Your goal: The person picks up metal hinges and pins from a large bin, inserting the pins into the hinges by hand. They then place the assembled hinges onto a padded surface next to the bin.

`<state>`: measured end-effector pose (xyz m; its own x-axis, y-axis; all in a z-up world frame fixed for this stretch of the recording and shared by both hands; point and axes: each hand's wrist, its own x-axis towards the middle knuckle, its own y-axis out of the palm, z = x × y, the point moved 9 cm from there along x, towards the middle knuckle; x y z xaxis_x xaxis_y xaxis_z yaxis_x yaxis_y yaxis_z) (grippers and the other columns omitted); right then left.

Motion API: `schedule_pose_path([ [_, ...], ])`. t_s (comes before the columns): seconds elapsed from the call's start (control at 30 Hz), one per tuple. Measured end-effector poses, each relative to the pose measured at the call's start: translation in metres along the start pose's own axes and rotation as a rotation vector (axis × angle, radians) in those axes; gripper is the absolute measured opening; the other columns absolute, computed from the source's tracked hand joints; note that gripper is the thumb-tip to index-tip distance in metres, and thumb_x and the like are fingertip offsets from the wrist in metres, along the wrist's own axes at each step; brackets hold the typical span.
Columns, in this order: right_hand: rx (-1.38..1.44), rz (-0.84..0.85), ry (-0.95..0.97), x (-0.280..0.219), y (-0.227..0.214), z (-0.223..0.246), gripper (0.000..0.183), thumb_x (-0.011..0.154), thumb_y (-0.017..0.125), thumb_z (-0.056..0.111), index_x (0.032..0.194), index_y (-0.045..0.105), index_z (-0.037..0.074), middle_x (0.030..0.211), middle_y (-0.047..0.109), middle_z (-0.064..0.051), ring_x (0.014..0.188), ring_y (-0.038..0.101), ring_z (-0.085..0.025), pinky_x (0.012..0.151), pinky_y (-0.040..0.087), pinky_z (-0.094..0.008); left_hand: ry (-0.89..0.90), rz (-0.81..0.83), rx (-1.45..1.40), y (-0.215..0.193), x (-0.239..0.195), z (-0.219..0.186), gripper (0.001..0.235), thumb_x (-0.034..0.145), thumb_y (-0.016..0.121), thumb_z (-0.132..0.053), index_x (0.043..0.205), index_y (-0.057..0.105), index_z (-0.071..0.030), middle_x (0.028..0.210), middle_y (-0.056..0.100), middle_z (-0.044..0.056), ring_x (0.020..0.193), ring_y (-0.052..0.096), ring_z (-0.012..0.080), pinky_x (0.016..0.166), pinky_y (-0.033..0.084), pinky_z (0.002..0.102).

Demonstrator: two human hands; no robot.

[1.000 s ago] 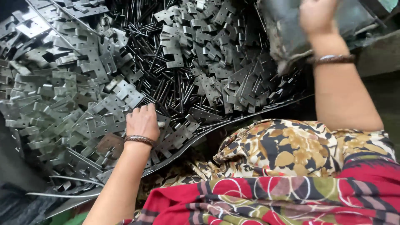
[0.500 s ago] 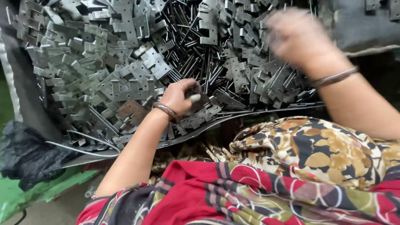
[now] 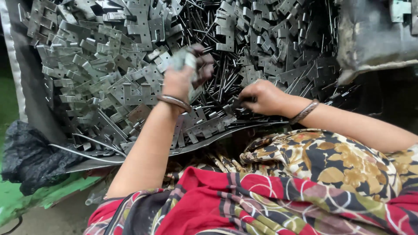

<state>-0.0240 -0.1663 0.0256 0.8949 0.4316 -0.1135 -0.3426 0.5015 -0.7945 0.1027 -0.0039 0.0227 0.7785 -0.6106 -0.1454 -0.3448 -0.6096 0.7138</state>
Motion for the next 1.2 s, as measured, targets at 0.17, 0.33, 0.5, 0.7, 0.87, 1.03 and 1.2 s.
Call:
schedule_pose_path([
  [0.17, 0.569, -0.259, 0.373, -0.017, -0.053, -0.048, 0.013, 0.089, 0.077, 0.007, 0.102, 0.076, 0.005, 0.091, 0.076, -0.004, 0.077, 0.069, -0.012, 0.072, 0.058, -0.029, 0.196, 0.406, 2.162, 0.009, -0.024, 0.025, 0.016, 0.092, 0.058, -0.011, 0.103, 0.07, -0.01, 0.106, 0.067, 0.011, 0.1, 0.069, 0.0316, 0.08, 0.058, 0.044],
  [0.33, 1.087, -0.446, 0.474, -0.028, -0.064, -0.073, 0.013, 0.093, 0.074, 0.002, 0.106, 0.07, 0.002, 0.098, 0.074, -0.005, 0.087, 0.071, -0.011, 0.082, 0.06, -0.028, 0.265, 0.556, 2.149, 0.007, -0.024, 0.034, 0.019, 0.089, 0.059, -0.013, 0.104, 0.07, -0.012, 0.114, 0.063, 0.012, 0.106, 0.062, 0.0297, 0.087, 0.053, 0.042],
  [0.5, 1.451, -0.575, 0.592, -0.033, -0.062, -0.092, 0.01, 0.097, 0.068, 0.001, 0.105, 0.067, 0.007, 0.098, 0.074, -0.004, 0.087, 0.072, -0.014, 0.081, 0.062, -0.032, 0.344, 0.668, 2.154, 0.002, -0.018, 0.051, 0.028, 0.086, 0.061, -0.01, 0.113, 0.065, -0.007, 0.116, 0.062, 0.012, 0.111, 0.056, 0.0282, 0.092, 0.048, 0.042],
  [0.7, 1.481, -0.581, 0.681, -0.029, -0.054, -0.067, 0.021, 0.093, 0.066, 0.0, 0.109, 0.067, 0.012, 0.108, 0.074, -0.006, 0.095, 0.073, -0.016, 0.067, 0.044, -0.022, 0.381, -0.084, 0.66, -0.036, 0.004, -0.005, 0.008, 0.118, 0.051, -0.005, 0.117, 0.059, -0.007, 0.104, 0.064, 0.01, 0.09, 0.059, 0.0183, 0.089, 0.055, 0.032],
  [0.87, 0.031, -0.44, -0.286, 0.0, -0.119, 0.065, 0.023, 0.08, 0.079, 0.0, 0.096, 0.072, 0.016, 0.119, 0.069, -0.006, 0.136, 0.057, -0.033, 0.12, 0.039, -0.053, -0.047, -0.208, -0.397, -0.033, -0.004, 0.03, 0.024, 0.106, 0.048, 0.004, 0.127, 0.054, -0.004, 0.13, 0.066, 0.017, 0.115, 0.066, 0.0223, 0.099, 0.056, 0.039],
  [1.03, -0.253, -0.255, -0.489, 0.009, -0.098, 0.098, 0.032, 0.073, 0.078, 0.001, 0.101, 0.072, 0.015, 0.143, 0.057, -0.016, 0.14, 0.05, -0.041, 0.11, 0.051, -0.051, -0.23, -0.072, -0.598, 0.021, -0.029, 0.089, 0.038, 0.1, 0.04, -0.015, 0.133, 0.052, -0.001, 0.13, 0.066, 0.019, 0.12, 0.066, 0.0305, 0.105, 0.055, 0.043],
  [1.2, -0.027, -0.015, -0.313, 0.021, -0.061, 0.097, 0.063, 0.078, 0.073, -0.001, 0.138, 0.063, 0.016, 0.153, 0.049, -0.021, 0.128, 0.062, -0.034, 0.096, 0.058, -0.041, -0.28, 0.042, -0.591, 0.046, -0.034, 0.091, 0.079, 0.096, 0.042, -0.066, 0.131, 0.052, 0.005, 0.122, 0.066, 0.021, 0.116, 0.066, 0.0336, 0.106, 0.053, 0.046],
])
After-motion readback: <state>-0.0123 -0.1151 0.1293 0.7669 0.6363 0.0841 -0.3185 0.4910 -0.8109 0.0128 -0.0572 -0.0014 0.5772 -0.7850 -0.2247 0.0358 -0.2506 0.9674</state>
